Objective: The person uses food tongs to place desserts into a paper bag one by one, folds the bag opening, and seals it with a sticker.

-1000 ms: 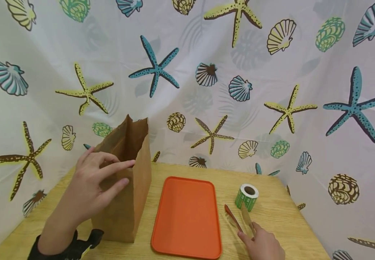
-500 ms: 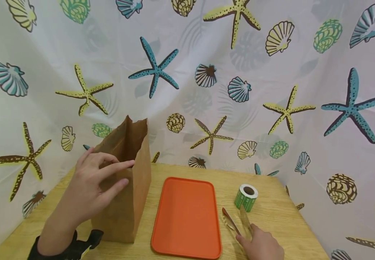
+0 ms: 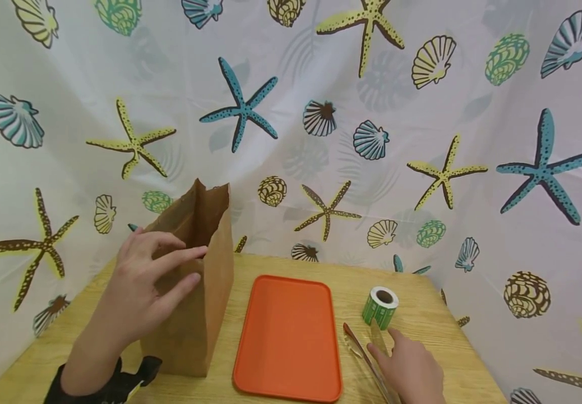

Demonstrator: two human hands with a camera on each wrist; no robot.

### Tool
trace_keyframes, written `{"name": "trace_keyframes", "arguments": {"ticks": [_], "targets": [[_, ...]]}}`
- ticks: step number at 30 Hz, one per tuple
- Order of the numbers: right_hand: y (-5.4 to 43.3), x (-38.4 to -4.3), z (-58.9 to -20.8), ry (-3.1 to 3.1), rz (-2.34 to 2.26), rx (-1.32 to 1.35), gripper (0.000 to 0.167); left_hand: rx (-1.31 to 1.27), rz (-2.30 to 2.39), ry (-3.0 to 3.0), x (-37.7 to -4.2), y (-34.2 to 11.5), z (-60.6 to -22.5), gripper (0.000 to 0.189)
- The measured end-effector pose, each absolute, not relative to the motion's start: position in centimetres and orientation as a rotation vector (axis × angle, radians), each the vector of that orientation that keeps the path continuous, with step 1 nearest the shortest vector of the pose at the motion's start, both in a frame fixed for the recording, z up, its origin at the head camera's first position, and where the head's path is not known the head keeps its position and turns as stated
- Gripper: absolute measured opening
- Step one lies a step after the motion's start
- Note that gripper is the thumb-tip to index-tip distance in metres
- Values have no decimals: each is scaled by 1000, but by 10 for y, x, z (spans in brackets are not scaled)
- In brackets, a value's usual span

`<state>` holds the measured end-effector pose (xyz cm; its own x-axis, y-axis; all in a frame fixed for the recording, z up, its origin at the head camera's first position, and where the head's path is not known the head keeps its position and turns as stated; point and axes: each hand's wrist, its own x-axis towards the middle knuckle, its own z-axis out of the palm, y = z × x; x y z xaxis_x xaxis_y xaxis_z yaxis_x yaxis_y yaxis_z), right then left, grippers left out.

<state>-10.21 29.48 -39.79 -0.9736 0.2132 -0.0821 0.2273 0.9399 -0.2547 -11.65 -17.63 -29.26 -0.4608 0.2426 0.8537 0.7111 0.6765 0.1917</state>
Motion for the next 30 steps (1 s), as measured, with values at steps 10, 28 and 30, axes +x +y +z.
{"name": "trace_keyframes", "arguments": {"ticks": [10,28,30], "targets": [[269,-114,-378,3136,-397,246,97,-458,-919,-1836,-116,-174,-292,46],[198,-141,-331,3245,-434,-29,83,-117,-1038,-2135,-112,-174,-290,96],[190,-143,-327,3256,-431,-66,83,-102,-1030,-2153,-112,-173,-290,98]]}}
